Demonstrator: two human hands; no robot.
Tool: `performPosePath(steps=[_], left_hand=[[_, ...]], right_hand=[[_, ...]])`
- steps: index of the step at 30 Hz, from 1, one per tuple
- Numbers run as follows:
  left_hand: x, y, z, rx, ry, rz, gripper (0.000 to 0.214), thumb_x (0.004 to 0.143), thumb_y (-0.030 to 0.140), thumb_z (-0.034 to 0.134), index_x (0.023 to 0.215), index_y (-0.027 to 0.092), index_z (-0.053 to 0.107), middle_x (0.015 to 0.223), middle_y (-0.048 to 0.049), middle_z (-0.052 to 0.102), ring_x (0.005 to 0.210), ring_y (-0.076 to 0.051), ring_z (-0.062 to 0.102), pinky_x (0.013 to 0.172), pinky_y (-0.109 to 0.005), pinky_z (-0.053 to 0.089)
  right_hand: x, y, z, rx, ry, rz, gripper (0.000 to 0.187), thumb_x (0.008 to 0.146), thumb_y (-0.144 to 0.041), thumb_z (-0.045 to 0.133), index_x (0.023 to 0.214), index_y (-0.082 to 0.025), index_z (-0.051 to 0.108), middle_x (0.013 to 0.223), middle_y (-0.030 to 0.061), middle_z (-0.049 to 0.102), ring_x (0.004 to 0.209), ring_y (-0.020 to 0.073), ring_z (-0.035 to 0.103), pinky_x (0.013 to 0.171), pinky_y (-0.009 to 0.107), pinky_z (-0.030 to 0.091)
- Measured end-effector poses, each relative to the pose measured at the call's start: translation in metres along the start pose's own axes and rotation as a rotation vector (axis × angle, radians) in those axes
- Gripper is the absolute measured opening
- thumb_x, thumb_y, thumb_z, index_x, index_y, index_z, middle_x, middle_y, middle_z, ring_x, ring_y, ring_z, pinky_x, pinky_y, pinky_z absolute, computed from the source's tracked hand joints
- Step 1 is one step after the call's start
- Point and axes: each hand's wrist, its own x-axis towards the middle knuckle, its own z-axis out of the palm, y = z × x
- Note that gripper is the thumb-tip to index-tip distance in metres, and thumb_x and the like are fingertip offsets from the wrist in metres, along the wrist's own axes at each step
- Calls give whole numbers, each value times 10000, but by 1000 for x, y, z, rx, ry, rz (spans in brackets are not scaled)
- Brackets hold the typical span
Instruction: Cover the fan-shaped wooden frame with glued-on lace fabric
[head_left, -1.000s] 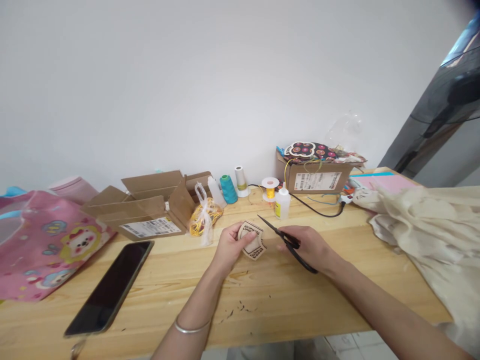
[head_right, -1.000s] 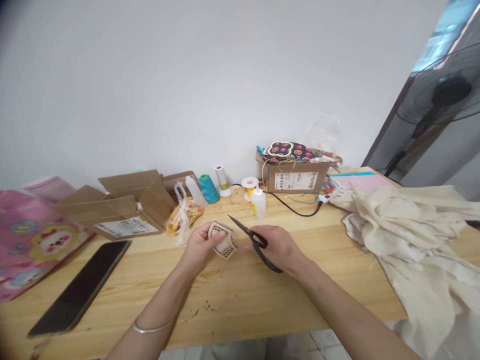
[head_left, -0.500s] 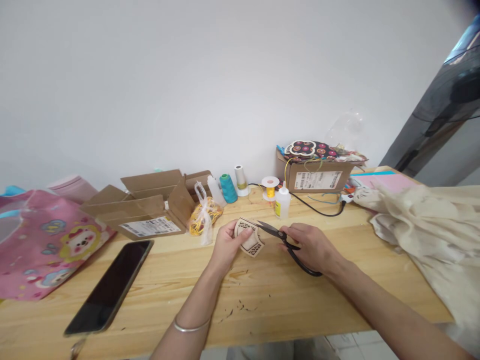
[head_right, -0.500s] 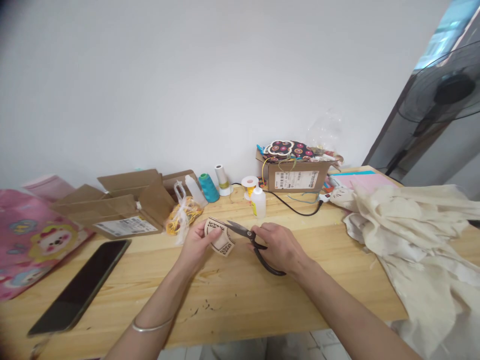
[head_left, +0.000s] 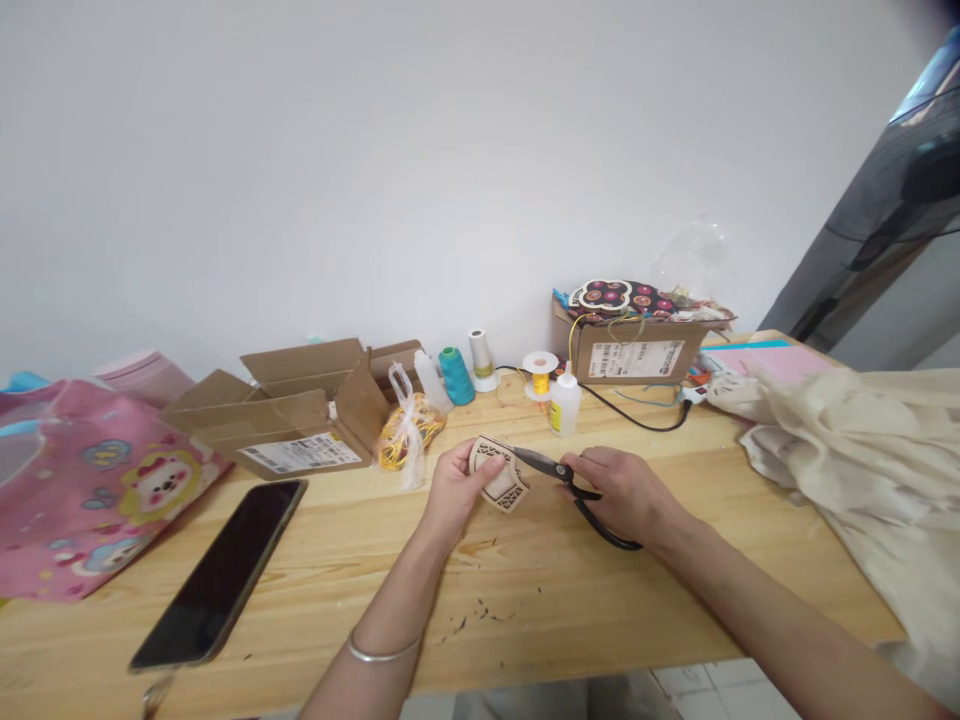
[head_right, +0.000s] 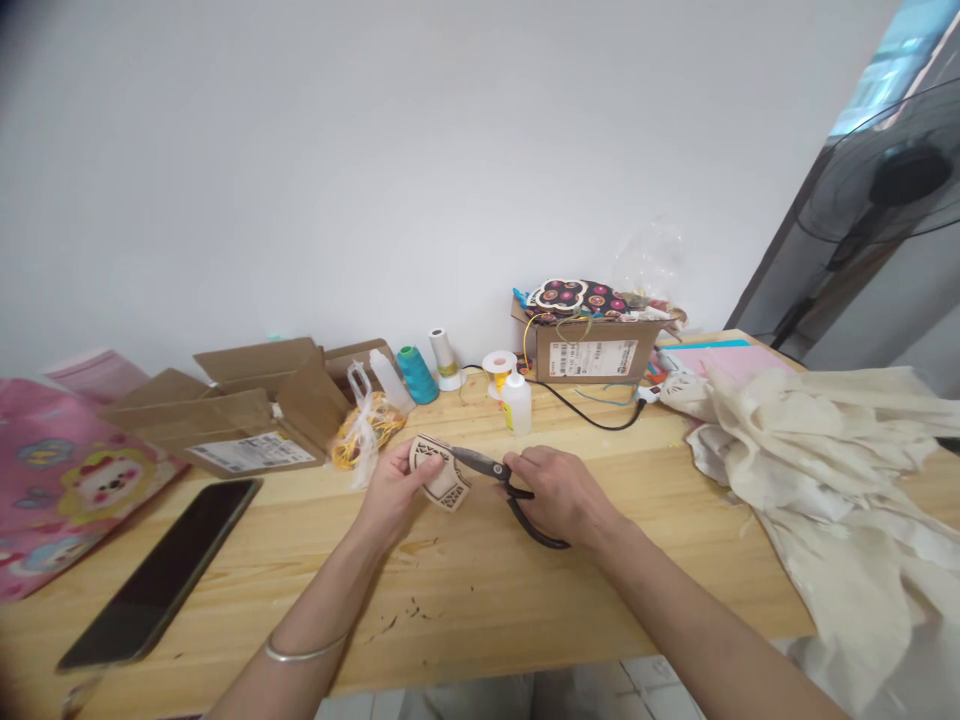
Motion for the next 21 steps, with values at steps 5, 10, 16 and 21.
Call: performPosePath(steps=[5, 10, 16, 21], left_hand=[[2, -1, 0, -13, 6, -6, 222, 601, 261, 710, 748, 123, 618, 641, 4, 628, 549, -80, 542, 548, -195, 450], [1, 0, 1, -4, -6, 5, 204, 614, 263, 701, 743, 128, 620, 636, 4, 632, 550, -82, 544, 548, -196, 448], [0, 1, 1, 25, -10, 4, 200, 617, 269, 698, 736, 124, 627, 655, -6, 640, 563, -94, 549, 555, -208, 452], [1, 1, 1, 37, -20, 18, 206, 622, 270, 695, 755, 125, 630, 669, -12, 643, 581, -100, 552, 574, -214, 450]], right_hand=[[-1, 2, 0, -21, 3, -22, 203, 809, -296, 446, 829, -163, 598, 640, 40, 601, 592, 137, 527, 524, 228, 340], [0, 3, 2, 26, -4, 0, 189, 795, -307, 478, 813, -164, 599, 599, 26, 568, 549, 129, 497, 498, 224, 322], [4, 6, -2, 284, -74, 65, 237, 769, -375, 533, 879, -170, 581, 597, -8, 504, 538, 114, 469, 506, 209, 356], [4, 3, -6, 243, -80, 31, 335, 719, -381, 590, 979, -172, 558, 780, 58, 565, 719, 168, 520, 627, 257, 414]])
